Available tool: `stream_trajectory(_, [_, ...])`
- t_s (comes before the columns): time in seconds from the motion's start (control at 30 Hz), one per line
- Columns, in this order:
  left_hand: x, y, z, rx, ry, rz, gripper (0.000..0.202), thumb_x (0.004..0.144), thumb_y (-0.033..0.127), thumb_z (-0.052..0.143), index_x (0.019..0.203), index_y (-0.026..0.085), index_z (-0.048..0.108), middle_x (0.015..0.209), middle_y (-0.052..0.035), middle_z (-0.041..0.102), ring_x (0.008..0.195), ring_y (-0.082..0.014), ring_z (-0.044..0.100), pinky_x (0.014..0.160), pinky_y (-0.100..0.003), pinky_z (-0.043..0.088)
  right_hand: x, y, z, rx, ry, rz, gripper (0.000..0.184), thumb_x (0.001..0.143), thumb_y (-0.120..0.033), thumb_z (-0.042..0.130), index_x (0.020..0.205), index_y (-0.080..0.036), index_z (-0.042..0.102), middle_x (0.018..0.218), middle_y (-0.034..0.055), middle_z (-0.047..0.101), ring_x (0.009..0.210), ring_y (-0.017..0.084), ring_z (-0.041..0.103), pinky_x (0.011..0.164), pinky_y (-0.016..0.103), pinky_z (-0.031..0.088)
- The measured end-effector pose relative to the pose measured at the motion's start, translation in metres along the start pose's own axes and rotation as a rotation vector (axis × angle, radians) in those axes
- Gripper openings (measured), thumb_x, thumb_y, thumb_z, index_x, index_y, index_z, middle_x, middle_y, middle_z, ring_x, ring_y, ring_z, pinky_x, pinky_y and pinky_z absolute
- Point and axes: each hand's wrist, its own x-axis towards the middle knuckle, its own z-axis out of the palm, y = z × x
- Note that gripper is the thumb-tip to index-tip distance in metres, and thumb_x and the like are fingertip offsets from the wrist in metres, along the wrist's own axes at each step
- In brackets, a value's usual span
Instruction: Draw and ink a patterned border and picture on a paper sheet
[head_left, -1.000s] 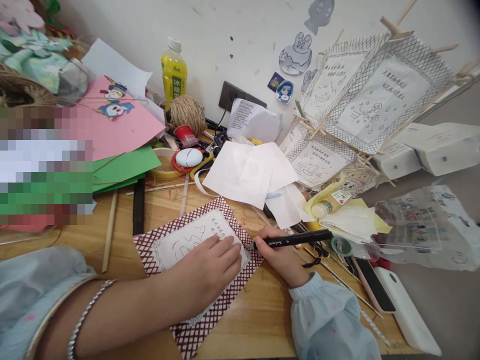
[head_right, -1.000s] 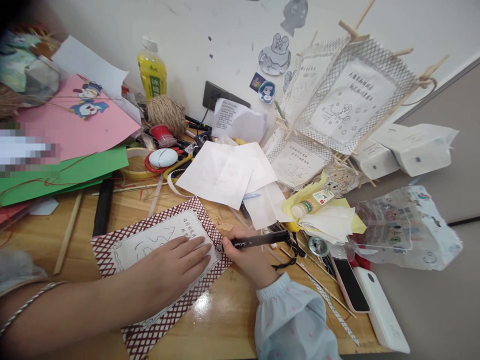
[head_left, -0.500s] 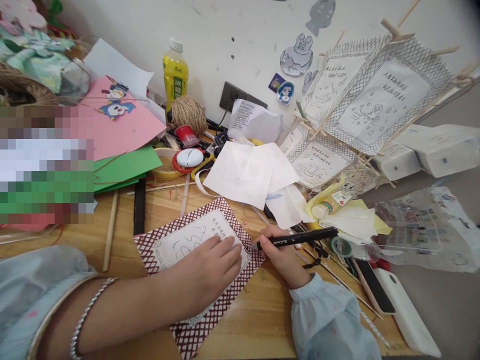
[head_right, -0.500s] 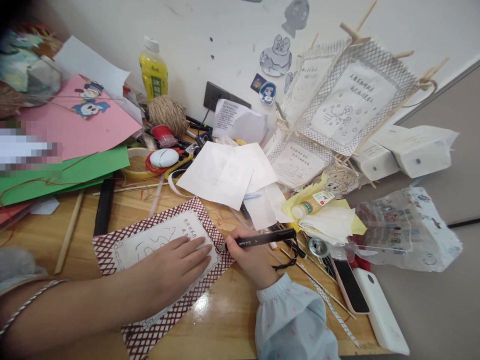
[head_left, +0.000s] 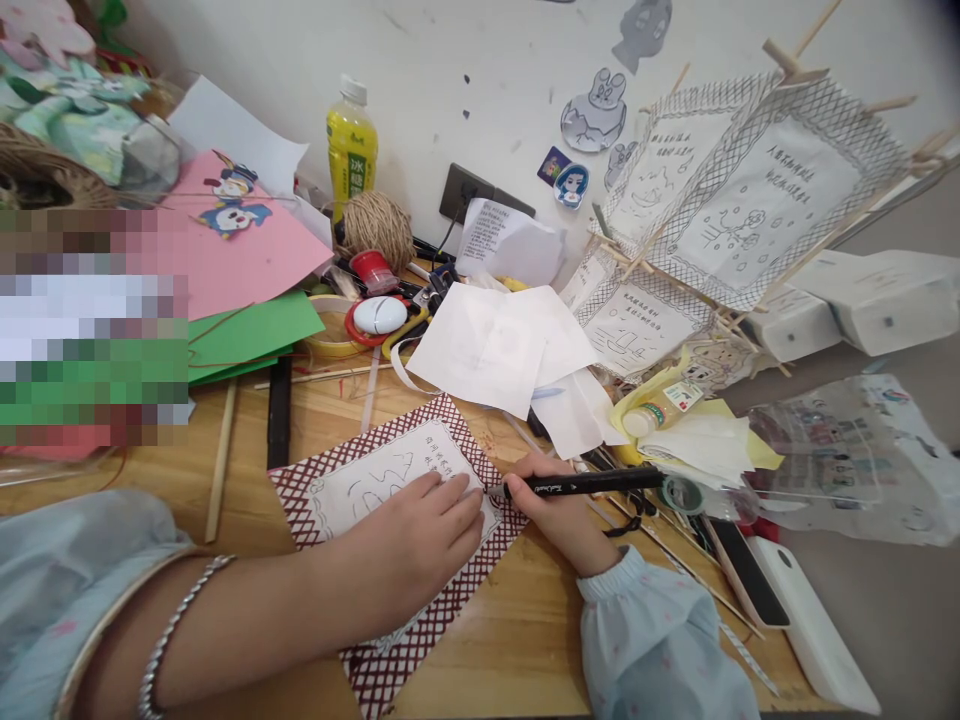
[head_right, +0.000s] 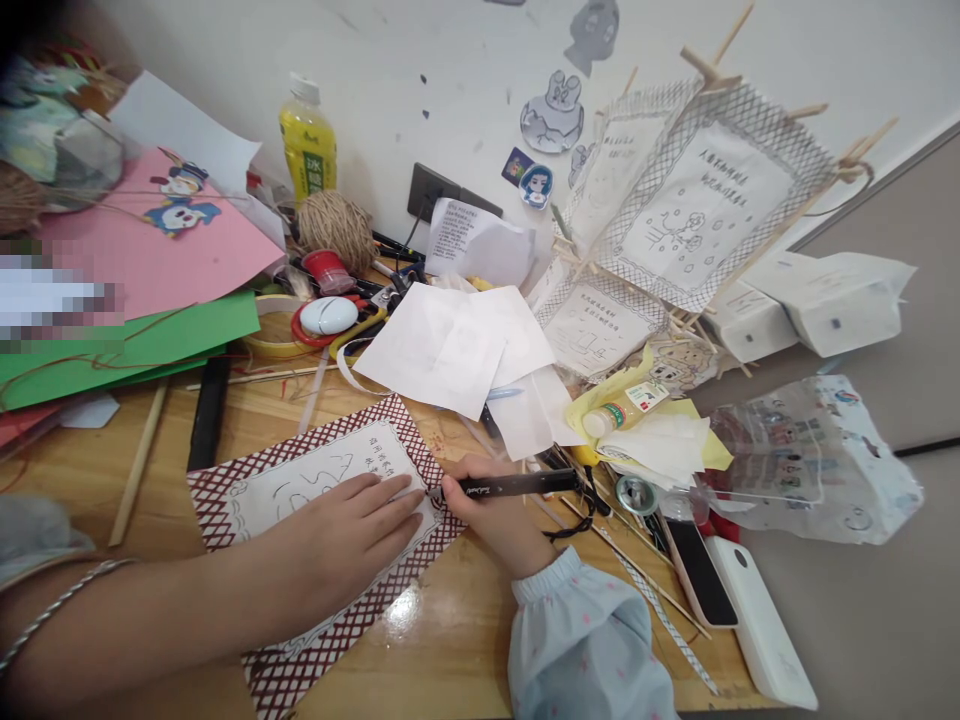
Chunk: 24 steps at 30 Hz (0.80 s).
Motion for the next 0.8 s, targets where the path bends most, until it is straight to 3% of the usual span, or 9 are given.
stream_trajectory(0.33, [-0.0026,0.0006,0.0025,-0.017,0.066,0.058,0.024,0.090,0.019,0.050,0.109,0.010,0.060,0.114,-0.0146,0.062,0.104,-0.0294,0.055,0.084,-0.044,0.045,-0.0037,0.0047,-0.0019,0.069,0.099,0.068,0.024,0.084,-0.025,0.051,0.060,-0.020,0.053,0.055,-0.0037,0.050,0.055,0.013,0.049,0.055,0.025,0.040])
stream_trajectory(0.57, [-0.0023,0.0033,-0.0013,-0.051,0.017,0.055,0.025,0.086,0.018,0.056,0.110,0.013,0.059,0.113,-0.0140,0.062,0.107,-0.0272,0.054,0.090,-0.041,0.042,-0.0010,-0.0009,0.0008,-0.002,0.045,0.004,0.024,0.082,-0.023,0.053,0.058,-0.021,0.051,0.056,-0.0040,0.050,0.054,0.012,0.048,0.054,0.024,0.041])
stream_trajectory(0.8, [-0.0021,0.0032,-0.0020,-0.015,0.014,0.087,0.027,0.088,0.022,0.055,0.111,0.010,0.059,0.112,-0.0159,0.062,0.108,-0.0311,0.054,0.087,-0.044,0.042,-0.0005,-0.0019,0.0013,-0.001,0.018,0.005,0.023,0.082,-0.025,0.054,0.059,-0.020,0.054,0.055,-0.0029,0.054,0.054,0.013,0.051,0.053,0.025,0.043])
